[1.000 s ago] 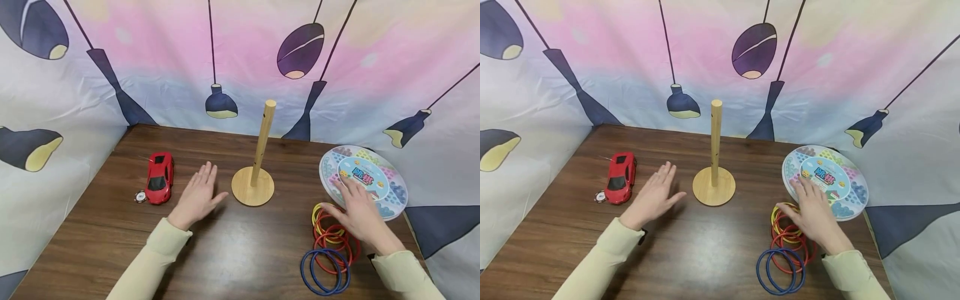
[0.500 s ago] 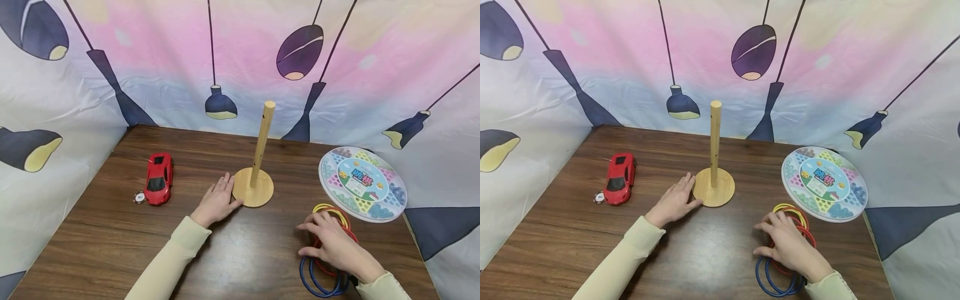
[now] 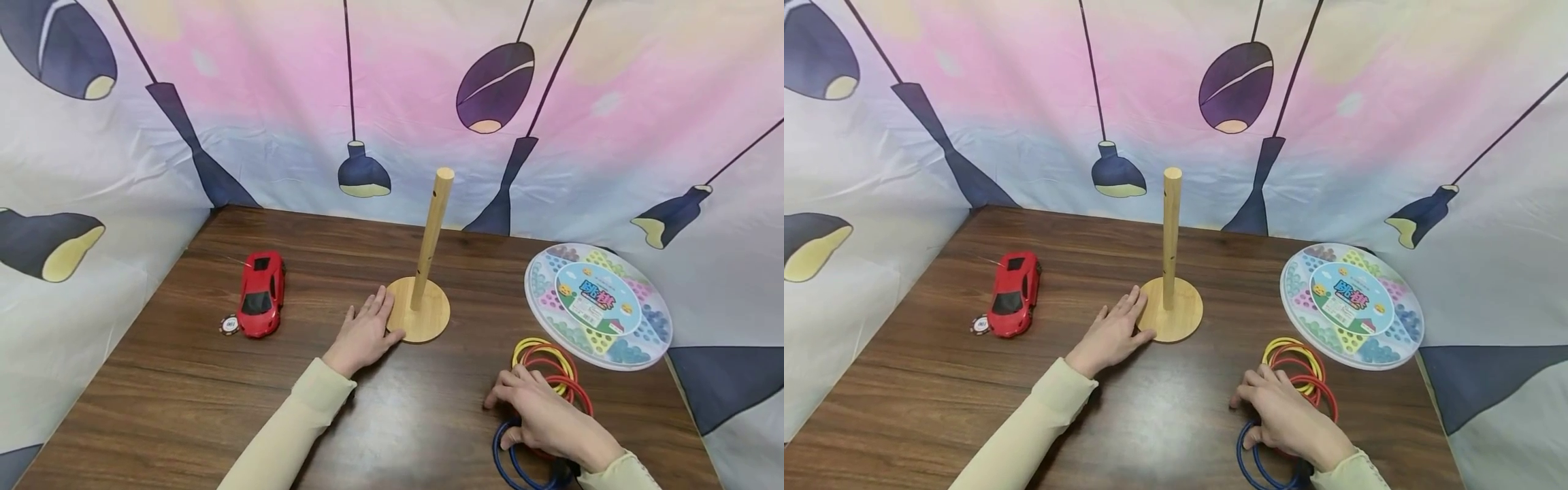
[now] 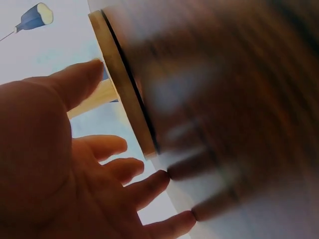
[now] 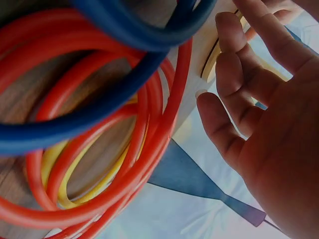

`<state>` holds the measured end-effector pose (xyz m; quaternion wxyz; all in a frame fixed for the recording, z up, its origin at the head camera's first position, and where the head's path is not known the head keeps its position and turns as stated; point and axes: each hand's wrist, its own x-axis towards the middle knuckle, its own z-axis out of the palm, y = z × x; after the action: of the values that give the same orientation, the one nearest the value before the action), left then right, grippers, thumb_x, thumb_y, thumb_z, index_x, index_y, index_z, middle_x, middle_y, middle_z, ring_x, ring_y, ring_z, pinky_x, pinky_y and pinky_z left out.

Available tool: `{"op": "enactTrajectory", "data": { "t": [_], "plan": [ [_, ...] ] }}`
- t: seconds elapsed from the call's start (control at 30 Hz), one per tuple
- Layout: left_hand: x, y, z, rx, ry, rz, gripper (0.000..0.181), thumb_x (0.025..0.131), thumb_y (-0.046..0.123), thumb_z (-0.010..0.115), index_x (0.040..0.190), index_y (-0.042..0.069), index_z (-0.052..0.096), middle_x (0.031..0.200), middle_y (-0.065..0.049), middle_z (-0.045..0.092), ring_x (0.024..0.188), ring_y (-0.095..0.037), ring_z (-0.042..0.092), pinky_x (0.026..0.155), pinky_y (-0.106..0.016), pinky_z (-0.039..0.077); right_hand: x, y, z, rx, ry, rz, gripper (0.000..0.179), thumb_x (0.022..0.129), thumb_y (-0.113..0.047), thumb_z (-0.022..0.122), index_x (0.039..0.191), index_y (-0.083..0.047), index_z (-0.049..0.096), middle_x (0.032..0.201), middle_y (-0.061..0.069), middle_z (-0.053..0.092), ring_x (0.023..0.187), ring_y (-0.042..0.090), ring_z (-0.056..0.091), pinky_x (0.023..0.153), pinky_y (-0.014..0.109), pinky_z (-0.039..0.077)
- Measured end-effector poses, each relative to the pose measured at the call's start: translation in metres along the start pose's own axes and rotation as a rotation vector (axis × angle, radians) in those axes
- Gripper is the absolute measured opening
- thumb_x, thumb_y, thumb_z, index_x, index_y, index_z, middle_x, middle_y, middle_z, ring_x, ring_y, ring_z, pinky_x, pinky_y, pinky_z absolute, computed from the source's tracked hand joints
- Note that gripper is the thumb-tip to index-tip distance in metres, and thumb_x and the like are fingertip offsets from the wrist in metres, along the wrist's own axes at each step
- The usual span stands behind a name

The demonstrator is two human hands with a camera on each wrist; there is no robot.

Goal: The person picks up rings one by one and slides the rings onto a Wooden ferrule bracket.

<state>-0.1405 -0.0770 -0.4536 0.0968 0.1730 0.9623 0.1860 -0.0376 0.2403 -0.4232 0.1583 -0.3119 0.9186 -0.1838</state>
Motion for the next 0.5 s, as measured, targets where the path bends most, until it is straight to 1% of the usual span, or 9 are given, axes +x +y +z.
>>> {"op": "enactTrajectory", "data": {
  "t": [0.07,0.2,0.4,0.5],
  "plan": [
    [0.0003,0.0002,0.0011,0.018,-0.004,-0.010,0.080,0.097,0.050,0.053,0.156,0.008,0.019,0.161,-0.011,0.012,0.146,-0.030,0.019,0.111,-0.062,0.018,0.0002,0.0004,0.0014,-0.008,-0.004,-0.007,0.035,0.069,-0.035,0.086,0.098,-0.034,0.067,0.098,-0.020,0.052,0.097,0.012,0.045,0.074,0.034,0.035],
    [0.0008,0.0003,0.0024,0.040,0.001,-0.018,0.080,0.096,0.051,0.053,0.155,0.006,0.023,0.161,-0.011,0.014,0.146,-0.029,0.019,0.111,-0.061,0.019,0.0009,0.0011,0.0037,-0.034,0.019,-0.021,0.030,0.071,-0.028,0.086,0.093,-0.035,0.067,0.095,-0.021,0.050,0.091,0.009,0.042,0.072,0.031,0.033],
    [0.0011,0.0004,0.0031,0.043,0.000,-0.020,0.079,0.096,0.052,0.053,0.153,0.004,0.026,0.160,-0.012,0.015,0.146,-0.029,0.020,0.112,-0.060,0.018,0.0023,0.0030,0.0080,-0.044,0.063,-0.051,0.019,0.077,-0.030,0.082,0.082,-0.037,0.065,0.090,-0.023,0.047,0.085,0.007,0.038,0.072,0.031,0.033],
    [0.0007,0.0007,0.0028,0.051,0.007,-0.022,0.079,0.096,0.052,0.053,0.153,0.004,0.027,0.160,-0.012,0.017,0.146,-0.029,0.021,0.112,-0.060,0.019,0.0027,0.0039,0.0102,-0.052,0.077,-0.059,0.019,0.079,-0.029,0.081,0.080,-0.039,0.064,0.088,-0.023,0.047,0.084,0.007,0.038,0.073,0.032,0.034]
  ]
}}
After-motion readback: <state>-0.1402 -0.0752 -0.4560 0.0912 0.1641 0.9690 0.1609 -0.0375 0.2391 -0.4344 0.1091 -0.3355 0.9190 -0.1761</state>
